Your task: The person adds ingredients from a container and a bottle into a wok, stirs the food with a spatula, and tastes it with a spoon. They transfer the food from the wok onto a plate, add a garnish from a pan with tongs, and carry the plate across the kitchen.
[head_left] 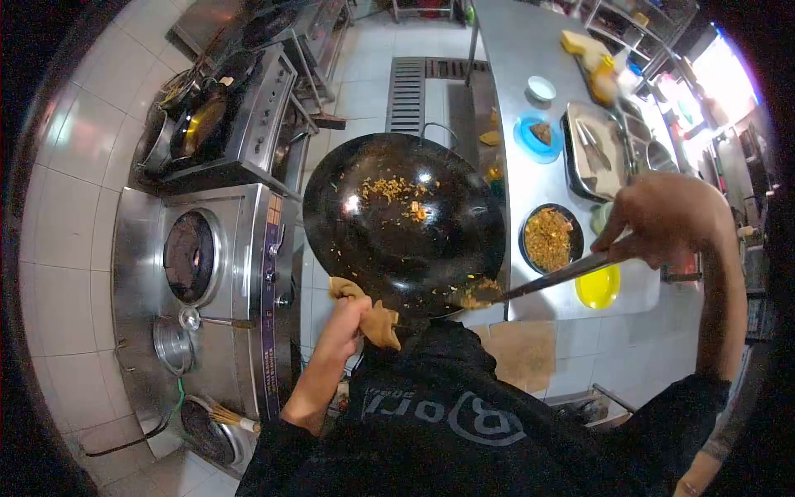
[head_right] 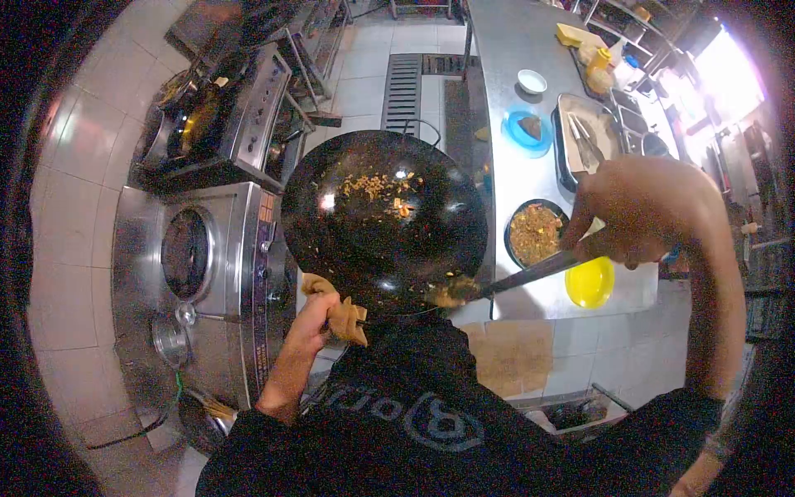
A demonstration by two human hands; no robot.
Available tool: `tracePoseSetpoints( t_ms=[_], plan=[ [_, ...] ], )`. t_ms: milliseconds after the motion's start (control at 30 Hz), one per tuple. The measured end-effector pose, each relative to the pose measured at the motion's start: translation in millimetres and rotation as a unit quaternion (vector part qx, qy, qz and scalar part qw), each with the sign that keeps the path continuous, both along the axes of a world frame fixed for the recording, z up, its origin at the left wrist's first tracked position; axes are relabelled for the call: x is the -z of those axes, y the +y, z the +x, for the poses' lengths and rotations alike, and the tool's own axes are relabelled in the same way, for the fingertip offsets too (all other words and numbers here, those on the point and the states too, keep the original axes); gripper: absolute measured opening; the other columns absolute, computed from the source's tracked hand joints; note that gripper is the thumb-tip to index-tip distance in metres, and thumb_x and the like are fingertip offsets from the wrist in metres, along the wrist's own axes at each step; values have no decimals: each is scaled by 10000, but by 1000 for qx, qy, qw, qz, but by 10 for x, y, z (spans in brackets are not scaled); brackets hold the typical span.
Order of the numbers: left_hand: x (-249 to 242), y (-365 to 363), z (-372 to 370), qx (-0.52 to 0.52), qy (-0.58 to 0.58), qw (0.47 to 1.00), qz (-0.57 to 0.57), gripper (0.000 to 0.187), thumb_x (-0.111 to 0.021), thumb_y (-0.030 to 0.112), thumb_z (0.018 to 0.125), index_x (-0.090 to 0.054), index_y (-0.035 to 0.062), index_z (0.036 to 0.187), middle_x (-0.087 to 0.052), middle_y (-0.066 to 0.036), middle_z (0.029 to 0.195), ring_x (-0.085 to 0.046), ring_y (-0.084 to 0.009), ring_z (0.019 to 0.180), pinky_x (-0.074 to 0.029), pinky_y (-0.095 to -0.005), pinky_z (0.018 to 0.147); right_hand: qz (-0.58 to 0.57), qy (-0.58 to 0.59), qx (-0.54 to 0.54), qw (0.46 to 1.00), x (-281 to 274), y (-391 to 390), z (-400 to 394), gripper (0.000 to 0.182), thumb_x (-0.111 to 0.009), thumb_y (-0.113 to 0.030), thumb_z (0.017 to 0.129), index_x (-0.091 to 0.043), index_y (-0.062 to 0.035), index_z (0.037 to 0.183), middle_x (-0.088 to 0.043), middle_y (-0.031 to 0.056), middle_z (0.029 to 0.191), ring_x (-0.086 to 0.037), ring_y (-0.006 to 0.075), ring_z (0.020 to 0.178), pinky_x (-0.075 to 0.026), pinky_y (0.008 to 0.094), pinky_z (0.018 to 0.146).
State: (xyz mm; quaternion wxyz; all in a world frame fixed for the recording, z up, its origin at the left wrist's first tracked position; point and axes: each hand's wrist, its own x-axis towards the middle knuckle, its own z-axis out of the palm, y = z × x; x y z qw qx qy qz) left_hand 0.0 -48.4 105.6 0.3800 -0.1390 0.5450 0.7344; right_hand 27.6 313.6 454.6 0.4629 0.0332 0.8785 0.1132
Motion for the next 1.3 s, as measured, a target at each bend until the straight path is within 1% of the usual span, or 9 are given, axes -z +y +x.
tracePoseSetpoints(
  t_ms=[100,200,333,567,700,933,1033,1167,1300],
  plan=[
    [-116,32,-15,-6,-17,998,-66,59,-540,77,828,-592,51,838,-610,-21,802,-633,-157,726,-515,-328,655,-30,91,-109,989,371,-61,24,210,-670,-348,911,-765,-241,1064,-740,81,834,-720,258,720,-572,391,640],
    [-152,67,-2,-4,17,999,-32,83,-547,87,825,-592,44,881,-613,-27,835,-640,-162,738,-526,-326,665,-67,232,-81,967,1368,-119,-11,237,-617,-295,908,-729,-89,878,-704,183,826,-694,372,793,-561,484,737],
    [170,-14,-65,-27,-15,999,-30,128,-551,96,827,-596,31,928,-619,-38,877,-645,-177,746,-535,-332,671,-60,315,-75,944,1600,-156,81,238,-595,-278,916,-732,-107,825,-675,175,759,-687,353,764,-550,472,679],
    [26,10,-22,-4,-35,999,-42,156,-548,96,834,-609,24,959,-631,-53,914,-654,-194,774,-533,-346,680,-88,399,-73,910,2181,-303,117,260,-604,-269,915,-715,-78,777,-667,160,668,-676,350,629,-542,450,578],
    [-186,44,35,-43,-16,999,-14,142,-546,98,842,-617,29,944,-631,-48,909,-655,-193,801,-529,-353,696,-56,362,-48,929,1661,-88,327,110,-655,-142,788,-709,-69,726,-681,160,689,-715,325,715,-572,432,623],
    [-140,-184,64,8,-24,1000,6,146,-531,69,834,-622,27,940,-628,-50,900,-644,-191,802,-525,-345,705,34,361,-39,931,1631,559,304,130,-698,-141,774,-754,-128,891,-704,155,761,-708,313,729,-562,442,659],
    [-411,-123,99,-7,14,998,-54,61,-528,93,832,-572,130,810,-576,20,787,-603,-112,719,-491,-303,617,-52,365,24,929,1825,916,105,340,-745,-211,777,-748,-297,1107,-723,116,828,-710,307,777,-559,459,695],
    [-619,-129,169,-20,28,994,-103,42,-548,101,827,-590,97,828,-609,-10,817,-630,-145,736,-502,-313,632,-178,361,13,915,2352,1225,-339,381,-738,-178,800,-724,-263,1171,-729,150,955,-706,323,812,-563,444,765],
    [-576,-206,162,-22,40,990,-135,52,-549,106,836,-591,76,836,-626,-39,835,-656,-187,748,-527,-350,649,-433,287,97,849,3144,1148,-840,414,-731,-154,844,-685,-184,1254,-739,103,1074,-703,220,908,-533,348,858]
  ],
)
